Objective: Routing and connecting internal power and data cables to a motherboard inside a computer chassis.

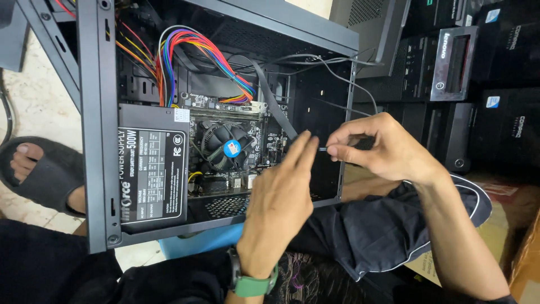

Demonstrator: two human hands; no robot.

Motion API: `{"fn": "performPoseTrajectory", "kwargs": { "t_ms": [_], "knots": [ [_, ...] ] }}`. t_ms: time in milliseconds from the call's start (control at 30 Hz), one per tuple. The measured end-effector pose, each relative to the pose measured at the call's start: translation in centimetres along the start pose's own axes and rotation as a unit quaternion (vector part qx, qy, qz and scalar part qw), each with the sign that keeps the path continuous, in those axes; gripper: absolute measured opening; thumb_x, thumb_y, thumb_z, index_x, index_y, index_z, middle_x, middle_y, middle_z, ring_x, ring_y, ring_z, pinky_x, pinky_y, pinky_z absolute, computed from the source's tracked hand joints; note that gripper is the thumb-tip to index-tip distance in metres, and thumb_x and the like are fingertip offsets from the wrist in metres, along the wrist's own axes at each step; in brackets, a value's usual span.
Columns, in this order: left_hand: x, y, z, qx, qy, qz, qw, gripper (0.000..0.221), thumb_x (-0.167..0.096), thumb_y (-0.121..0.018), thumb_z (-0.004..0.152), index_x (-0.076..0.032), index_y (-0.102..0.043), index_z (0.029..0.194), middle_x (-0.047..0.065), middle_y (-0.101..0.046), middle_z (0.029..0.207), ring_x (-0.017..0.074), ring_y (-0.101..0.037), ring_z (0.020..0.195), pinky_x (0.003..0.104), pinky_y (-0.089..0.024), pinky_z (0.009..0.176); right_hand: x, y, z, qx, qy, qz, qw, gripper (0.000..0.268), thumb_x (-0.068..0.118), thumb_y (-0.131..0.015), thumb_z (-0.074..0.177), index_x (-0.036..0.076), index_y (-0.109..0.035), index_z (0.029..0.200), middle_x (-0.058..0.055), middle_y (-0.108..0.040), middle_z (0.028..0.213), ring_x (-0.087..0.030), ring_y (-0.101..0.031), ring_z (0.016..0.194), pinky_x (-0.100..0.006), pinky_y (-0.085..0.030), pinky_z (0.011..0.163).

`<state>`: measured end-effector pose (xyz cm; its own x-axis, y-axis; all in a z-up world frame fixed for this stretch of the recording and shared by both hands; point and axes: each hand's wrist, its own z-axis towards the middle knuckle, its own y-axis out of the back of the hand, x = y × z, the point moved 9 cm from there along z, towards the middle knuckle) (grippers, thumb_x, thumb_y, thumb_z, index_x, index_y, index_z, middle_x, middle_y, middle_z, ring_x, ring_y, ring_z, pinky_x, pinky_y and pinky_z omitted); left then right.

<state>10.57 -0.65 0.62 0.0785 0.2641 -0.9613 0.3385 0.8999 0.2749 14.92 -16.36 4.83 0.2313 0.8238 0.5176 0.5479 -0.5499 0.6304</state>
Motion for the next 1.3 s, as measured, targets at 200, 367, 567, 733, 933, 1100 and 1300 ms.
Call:
{"fn": "performPoseTrajectory", "kwargs": {
  "t_ms": [200, 367, 567, 733, 933, 1100, 1300],
  "knots": [
    [2.6, -4.4, -1.6, 0.067, 0.098, 0.134, 0.984, 0.043, -0.019, -0.071, 0.098, -0.002, -0.059, 0.135, 0.015, -0.061, 0.116, 0.0349, -0.071, 0.067, 0.056, -0.054, 0.065, -0.7, -1.2, 1.1, 0.021, -0.066, 0.013, 0.997, 0.014, 0.002, -0.077, 0.088, -0.001, -0.087, 0.097, -0.005, -0.086, 0.083, -0.011, -0.078, 0.075, -0.024, -0.061, 0.071],
    [3.5, -3.2, -1.8, 0.050, 0.152, 0.187, 0.969, 0.035, -0.028, -0.077, 0.097, 0.005, -0.070, 0.105, 0.016, -0.074, 0.091, 0.0293, -0.071, 0.047, 0.042, -0.054, 0.046, -0.7, -4.5, 4.9, 0.017, -0.104, -0.166, 0.980, 0.016, 0.009, -0.072, 0.081, 0.004, -0.084, 0.091, -0.002, -0.081, 0.067, -0.018, -0.073, 0.055, -0.031, -0.060, 0.062],
    [2.8, -3.9, -2.8, 0.064, 0.111, 0.208, 0.970, 0.039, -0.033, -0.079, 0.095, 0.004, -0.074, 0.108, 0.010, -0.069, 0.080, 0.0258, -0.064, 0.069, 0.046, -0.048, 0.073, -8.3, -6.4, 9.8, -0.029, -0.068, -0.326, 0.943, 0.015, 0.011, -0.077, 0.078, -0.001, -0.078, 0.086, -0.026, -0.076, 0.077, -0.050, -0.073, 0.067, -0.052, -0.060, 0.061],
    [2.7, -4.3, -3.1, 0.031, 0.082, 0.224, 0.971, 0.059, -0.053, -0.084, 0.091, 0.003, -0.077, 0.106, 0.011, -0.068, 0.086, 0.0267, -0.061, 0.074, 0.045, -0.047, 0.075, -12.7, -7.7, 11.5, 0.063, -0.150, -0.331, 0.930, 0.011, 0.015, -0.080, 0.079, 0.006, -0.084, 0.084, -0.009, -0.077, 0.067, -0.030, -0.069, 0.053, -0.040, -0.059, 0.059],
    [2.6, -4.1, -3.4, 0.041, 0.088, 0.185, 0.978, 0.041, -0.047, -0.086, 0.090, -0.007, -0.079, 0.087, 0.013, -0.068, 0.085, 0.0291, -0.060, 0.074, 0.048, -0.045, 0.076, -12.0, -8.0, 11.3, 0.083, -0.213, -0.308, 0.923, 0.009, 0.008, -0.078, 0.088, 0.001, -0.083, 0.085, -0.006, -0.081, 0.073, -0.021, -0.076, 0.060, -0.032, -0.063, 0.068],
    [1.9, -3.0, -3.6, 0.001, 0.070, 0.179, 0.981, 0.036, -0.040, -0.088, 0.090, -0.006, -0.077, 0.086, 0.013, -0.066, 0.083, 0.0281, -0.056, 0.076, 0.046, -0.044, 0.081, -11.8, -8.5, 11.4, 0.093, -0.208, -0.297, 0.927, 0.025, 0.001, -0.066, 0.092, 0.001, -0.079, 0.070, -0.006, -0.078, 0.066, -0.019, -0.075, 0.054, -0.028, -0.062, 0.059],
    [2.6, -3.7, -3.1, 0.059, 0.105, 0.146, 0.982, 0.035, -0.039, -0.088, 0.091, -0.007, -0.081, 0.080, 0.013, -0.067, 0.078, 0.0283, -0.057, 0.072, 0.047, -0.043, 0.076, -11.4, -8.5, 11.6, 0.065, -0.175, -0.340, 0.922, 0.024, -0.002, -0.070, 0.087, 0.003, -0.079, 0.065, -0.005, -0.077, 0.065, -0.019, -0.072, 0.052, -0.028, -0.062, 0.065]
  ]
}}
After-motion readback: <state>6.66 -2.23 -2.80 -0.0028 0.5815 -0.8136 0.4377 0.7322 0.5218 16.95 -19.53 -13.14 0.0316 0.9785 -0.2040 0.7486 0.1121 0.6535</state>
